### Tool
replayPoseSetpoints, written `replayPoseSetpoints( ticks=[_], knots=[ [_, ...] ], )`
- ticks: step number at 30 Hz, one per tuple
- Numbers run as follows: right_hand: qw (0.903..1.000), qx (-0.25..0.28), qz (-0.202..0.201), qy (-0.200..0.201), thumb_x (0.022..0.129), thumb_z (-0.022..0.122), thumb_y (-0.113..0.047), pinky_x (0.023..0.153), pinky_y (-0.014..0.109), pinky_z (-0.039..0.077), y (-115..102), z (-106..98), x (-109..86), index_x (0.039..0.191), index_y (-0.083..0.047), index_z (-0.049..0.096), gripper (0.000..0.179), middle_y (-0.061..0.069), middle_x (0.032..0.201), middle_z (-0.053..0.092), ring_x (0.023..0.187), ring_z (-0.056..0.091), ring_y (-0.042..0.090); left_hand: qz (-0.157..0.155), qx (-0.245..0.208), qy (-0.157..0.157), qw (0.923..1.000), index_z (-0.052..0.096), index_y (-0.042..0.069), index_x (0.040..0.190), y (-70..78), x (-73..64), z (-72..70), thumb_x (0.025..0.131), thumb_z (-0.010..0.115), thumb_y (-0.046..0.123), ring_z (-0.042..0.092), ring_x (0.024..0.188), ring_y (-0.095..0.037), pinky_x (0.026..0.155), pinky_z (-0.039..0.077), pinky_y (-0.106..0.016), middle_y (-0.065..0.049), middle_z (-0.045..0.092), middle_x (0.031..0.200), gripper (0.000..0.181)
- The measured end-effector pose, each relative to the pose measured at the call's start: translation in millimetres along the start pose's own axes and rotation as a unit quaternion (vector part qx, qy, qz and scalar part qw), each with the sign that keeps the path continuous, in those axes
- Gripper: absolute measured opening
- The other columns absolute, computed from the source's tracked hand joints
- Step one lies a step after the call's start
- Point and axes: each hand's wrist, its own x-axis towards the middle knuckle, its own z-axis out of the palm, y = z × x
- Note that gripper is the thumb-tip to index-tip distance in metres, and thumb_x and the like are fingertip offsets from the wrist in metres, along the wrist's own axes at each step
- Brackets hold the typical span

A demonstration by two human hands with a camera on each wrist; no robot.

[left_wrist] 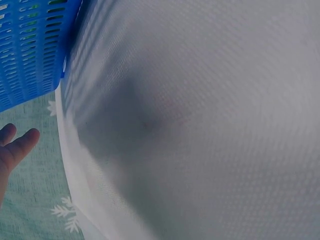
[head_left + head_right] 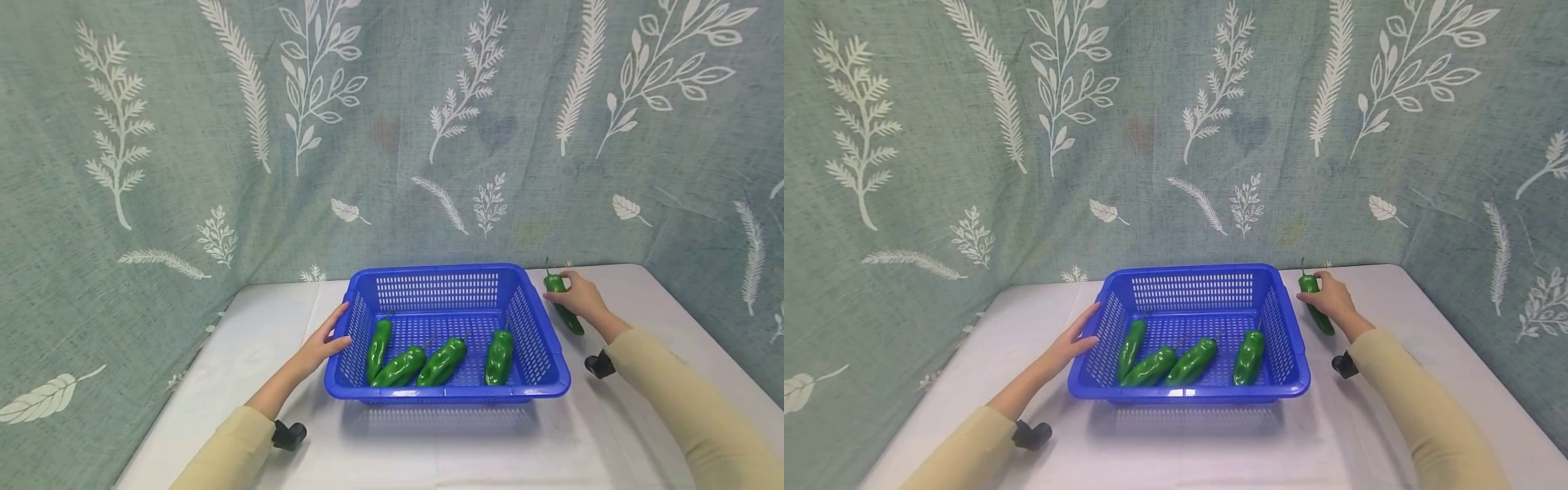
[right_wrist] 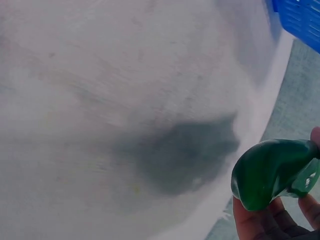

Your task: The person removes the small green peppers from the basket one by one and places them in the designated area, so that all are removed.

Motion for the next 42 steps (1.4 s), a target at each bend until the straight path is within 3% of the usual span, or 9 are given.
replayPoseSetpoints(
  ticks=[11,20,23,26,30,42],
  knots=[
    [0.9994,0.013,0.032,-0.008,0.085,0.057,-0.034,0.072,0.045,0.052,11,5,-1.1,0.136,0.011,0.023,0.076,0.041,0.126,0.035,0.106,0.047,0.048,0.000,0.009,-0.002,1.0000,0.012,0.020,0.148,0.0,0.4,-0.3,0.090,0.052,0.027,0.032,0.126,-0.049,0.096,0.039,-0.053,-0.021,0.011,0.151,0.070],
    [0.9982,0.008,0.055,-0.022,0.085,0.057,-0.038,0.086,0.054,0.045,19,7,-0.5,0.137,0.011,0.020,0.081,0.041,0.129,0.030,0.113,0.040,0.051,0.003,0.003,-0.003,1.0000,0.012,0.019,0.148,-1.8,0.6,-1.0,0.090,0.052,0.027,0.031,0.126,-0.049,0.096,0.039,-0.052,-0.023,0.012,0.150,0.071],
    [0.9983,0.000,0.055,-0.022,0.085,0.057,-0.038,0.091,0.057,0.040,22,7,-0.7,0.136,0.011,0.022,0.080,0.041,0.129,0.030,0.115,0.038,0.052,0.000,0.000,-0.005,1.0000,0.012,0.017,0.148,8.0,-2.2,0.2,0.091,0.052,0.025,0.031,0.126,-0.050,0.096,0.039,-0.053,-0.024,0.012,0.150,0.070],
    [0.9983,-0.004,0.055,-0.022,0.085,0.058,-0.038,0.093,0.057,0.038,25,7,-0.3,0.135,0.011,0.023,0.078,0.041,0.129,0.031,0.116,0.037,0.052,-0.005,0.001,-0.001,1.0000,0.013,0.020,0.148,8.6,-2.4,0.5,0.091,0.052,0.027,0.031,0.127,-0.050,0.096,0.038,-0.054,-0.022,0.012,0.150,0.070],
    [0.9981,-0.007,0.058,-0.021,0.085,0.058,-0.037,0.094,0.058,0.037,26,8,-0.5,0.134,0.011,0.024,0.077,0.041,0.130,0.031,0.116,0.036,0.052,-0.006,0.004,0.001,1.0000,0.013,0.022,0.148,-1.5,0.0,-0.7,0.090,0.052,0.029,0.032,0.127,-0.049,0.096,0.039,-0.053,-0.020,0.013,0.151,0.070],
    [0.9960,-0.015,0.083,-0.029,0.085,0.057,-0.035,0.096,0.059,0.034,25,10,-2.5,0.135,0.012,0.022,0.078,0.041,0.131,0.029,0.118,0.034,0.052,-0.007,0.012,0.002,0.9999,0.013,0.022,0.148,-1.5,0.7,-0.5,0.091,0.051,0.027,0.031,0.127,-0.048,0.097,0.037,-0.054,-0.020,0.013,0.151,0.069]
  ],
)
